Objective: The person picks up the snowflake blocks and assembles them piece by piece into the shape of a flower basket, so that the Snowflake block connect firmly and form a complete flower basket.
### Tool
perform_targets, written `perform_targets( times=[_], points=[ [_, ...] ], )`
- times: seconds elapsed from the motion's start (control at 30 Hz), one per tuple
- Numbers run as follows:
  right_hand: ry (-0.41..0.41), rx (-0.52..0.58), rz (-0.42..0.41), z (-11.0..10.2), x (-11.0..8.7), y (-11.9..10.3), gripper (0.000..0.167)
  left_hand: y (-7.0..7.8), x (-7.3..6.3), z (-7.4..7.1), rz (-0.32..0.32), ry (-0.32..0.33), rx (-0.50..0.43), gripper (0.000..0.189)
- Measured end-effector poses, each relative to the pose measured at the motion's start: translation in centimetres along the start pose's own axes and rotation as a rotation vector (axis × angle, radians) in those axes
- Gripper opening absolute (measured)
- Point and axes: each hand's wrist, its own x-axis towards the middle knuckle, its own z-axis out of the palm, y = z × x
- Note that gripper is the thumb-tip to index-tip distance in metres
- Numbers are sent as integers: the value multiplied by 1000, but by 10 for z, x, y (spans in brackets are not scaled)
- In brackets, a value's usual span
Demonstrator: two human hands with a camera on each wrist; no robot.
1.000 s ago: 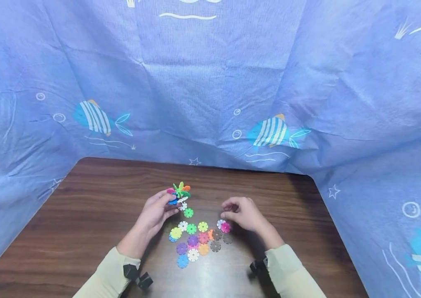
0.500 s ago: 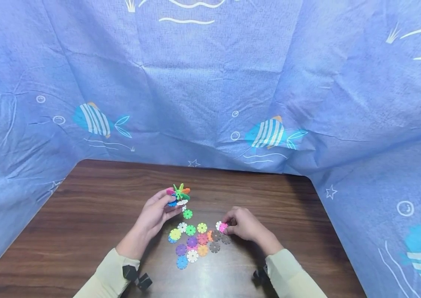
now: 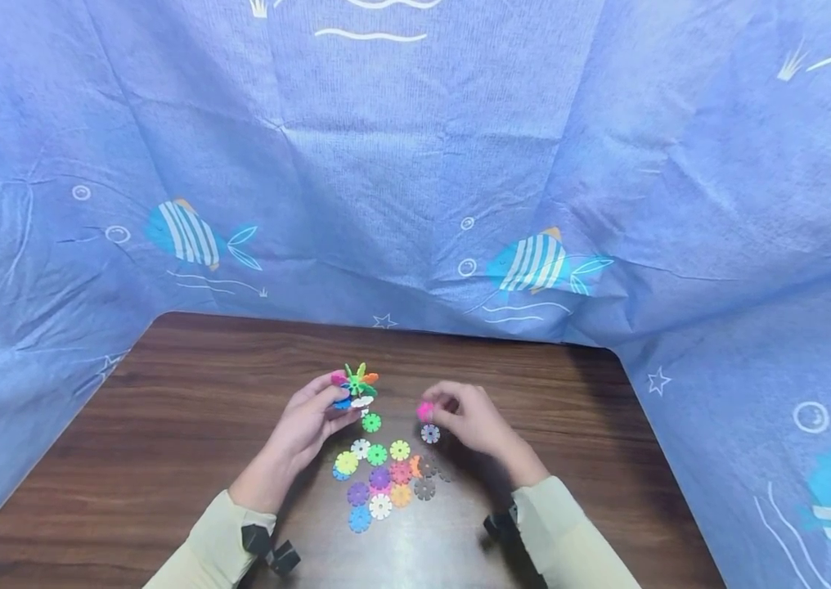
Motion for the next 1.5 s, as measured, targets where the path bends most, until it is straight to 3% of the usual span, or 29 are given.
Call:
perform_targets(
  times=[0.17,0.33,0.8,1.0,1.37,1.5],
  points=[
    [91,227,-64,4,19,-27,23,0,0,0,-1,3,9,45],
    [159,385,-96,19,28,-37,28,2,-1,1,19,8,23,43],
    [175,451,-33,38,33,-35,29,0,0,2,55,3,24,39],
    [225,477,-22,41,33,-34,27,0,-2,6,48,2,22,40],
    [202,518,25,48,34,-31,25,-6,-2,8,129,19,169,54],
    [195,527,14,48,33,-31,25,-7,-1,8,118,-4,169,62]
  ],
)
